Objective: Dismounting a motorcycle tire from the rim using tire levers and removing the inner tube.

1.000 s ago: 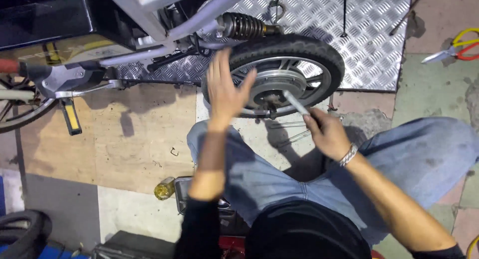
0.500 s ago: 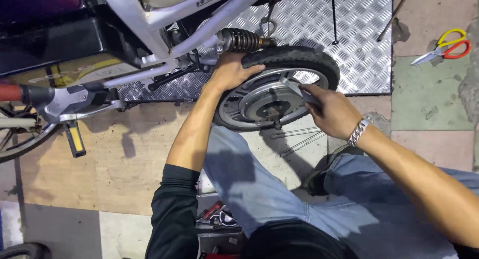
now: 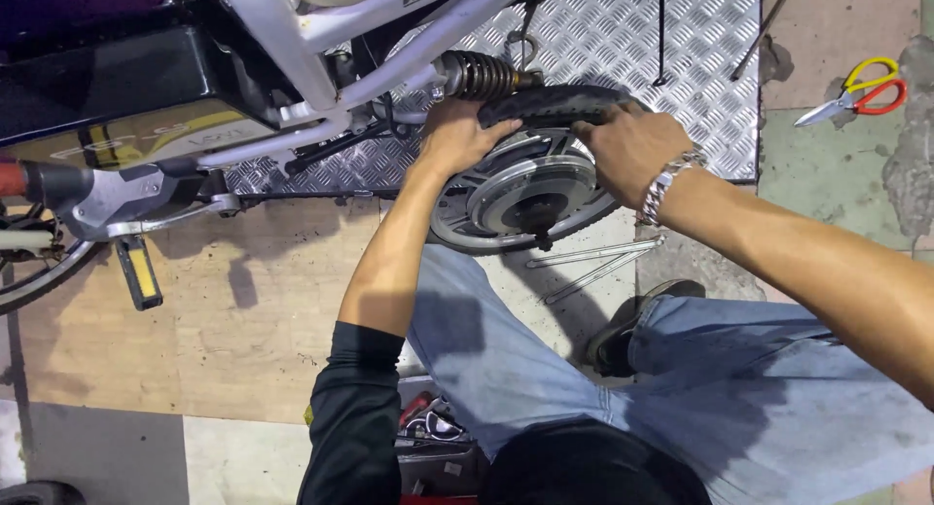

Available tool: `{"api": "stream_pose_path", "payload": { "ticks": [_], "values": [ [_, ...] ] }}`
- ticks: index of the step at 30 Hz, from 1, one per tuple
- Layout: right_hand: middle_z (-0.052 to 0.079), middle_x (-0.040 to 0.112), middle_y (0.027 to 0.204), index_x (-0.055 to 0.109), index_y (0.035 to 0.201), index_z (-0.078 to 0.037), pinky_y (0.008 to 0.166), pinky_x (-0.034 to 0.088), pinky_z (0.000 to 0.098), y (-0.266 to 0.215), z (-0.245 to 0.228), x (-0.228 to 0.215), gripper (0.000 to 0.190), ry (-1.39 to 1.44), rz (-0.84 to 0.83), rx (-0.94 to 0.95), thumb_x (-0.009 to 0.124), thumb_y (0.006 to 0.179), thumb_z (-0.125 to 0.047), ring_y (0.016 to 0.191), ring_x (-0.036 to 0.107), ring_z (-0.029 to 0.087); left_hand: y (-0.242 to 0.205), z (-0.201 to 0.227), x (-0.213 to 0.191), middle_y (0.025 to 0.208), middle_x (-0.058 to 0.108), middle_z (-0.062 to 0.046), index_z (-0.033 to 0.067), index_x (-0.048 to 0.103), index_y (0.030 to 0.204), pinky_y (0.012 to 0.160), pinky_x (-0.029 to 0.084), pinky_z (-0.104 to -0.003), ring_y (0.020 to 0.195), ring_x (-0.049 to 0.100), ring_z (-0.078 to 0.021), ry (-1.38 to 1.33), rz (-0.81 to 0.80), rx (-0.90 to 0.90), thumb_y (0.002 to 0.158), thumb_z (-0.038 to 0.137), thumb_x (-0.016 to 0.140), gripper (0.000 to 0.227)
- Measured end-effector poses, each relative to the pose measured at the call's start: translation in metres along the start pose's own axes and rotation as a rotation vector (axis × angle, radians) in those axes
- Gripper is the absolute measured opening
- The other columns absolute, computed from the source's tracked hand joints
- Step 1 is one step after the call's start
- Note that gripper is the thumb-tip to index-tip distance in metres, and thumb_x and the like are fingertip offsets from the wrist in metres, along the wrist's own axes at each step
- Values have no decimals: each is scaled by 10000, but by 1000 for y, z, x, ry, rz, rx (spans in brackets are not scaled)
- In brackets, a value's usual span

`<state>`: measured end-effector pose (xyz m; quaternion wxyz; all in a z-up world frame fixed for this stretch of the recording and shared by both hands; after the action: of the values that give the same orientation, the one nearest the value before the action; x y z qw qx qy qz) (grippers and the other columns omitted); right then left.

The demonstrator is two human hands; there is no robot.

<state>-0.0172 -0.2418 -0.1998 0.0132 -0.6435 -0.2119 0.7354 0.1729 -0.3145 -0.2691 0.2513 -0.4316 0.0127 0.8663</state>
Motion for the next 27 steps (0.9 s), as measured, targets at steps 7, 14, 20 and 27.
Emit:
{"api": "stream_pose_path", "payload": {
  "ticks": [7, 14, 20, 27],
  "values": [
    [163, 763, 769, 826, 984, -150, 625, 620, 429, 16, -2, 8, 217, 196, -223, 92, 669, 839, -194, 773, 778, 332, 2, -1, 4, 1208, 710, -226, 35, 690, 1252, 992, 530, -498, 1166, 659, -408, -11, 32, 23, 889, 503, 725, 594],
    [233, 736, 792, 725, 1184, 36, 563, 579, 421, 17, 17, 36, 408, 865, -371, 278, 618, 905, -240, 663, 733, 362, 5, -3, 6, 1173, 720, -228, 43, 697, 1231, 978, 530, -497, 1136, 673, -408, -12, 79, 42, 867, 573, 717, 643],
    [233, 719, 765, 766, 991, 41, 584, 576, 479, 9, -16, 38, 316, 739, -230, 279, 643, 858, -218, 758, 733, 418, 5, -9, 12, 1145, 727, -230, 49, 703, 1214, 967, 531, -497, 1111, 683, -408, -6, 95, 55, 849, 628, 710, 685],
    [369, 682, 809, 536, 1292, 61, 657, 521, 636, -51, -75, 47, 347, 997, 341, 323, 443, 1063, -184, 807, 687, 559, 4, -10, 9, 1110, 737, -233, 56, 710, 1194, 953, 531, -497, 1081, 696, -408, 3, 129, 96, 828, 698, 702, 739]
  ]
}}
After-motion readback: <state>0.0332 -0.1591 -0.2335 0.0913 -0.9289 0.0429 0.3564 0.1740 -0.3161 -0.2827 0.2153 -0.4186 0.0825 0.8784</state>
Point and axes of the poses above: each hand's wrist, its own y-axis towards the middle knuckle, its own x-axis out of the palm, z = x × y, the point moved 7 cm from there along y, towards the middle knuckle
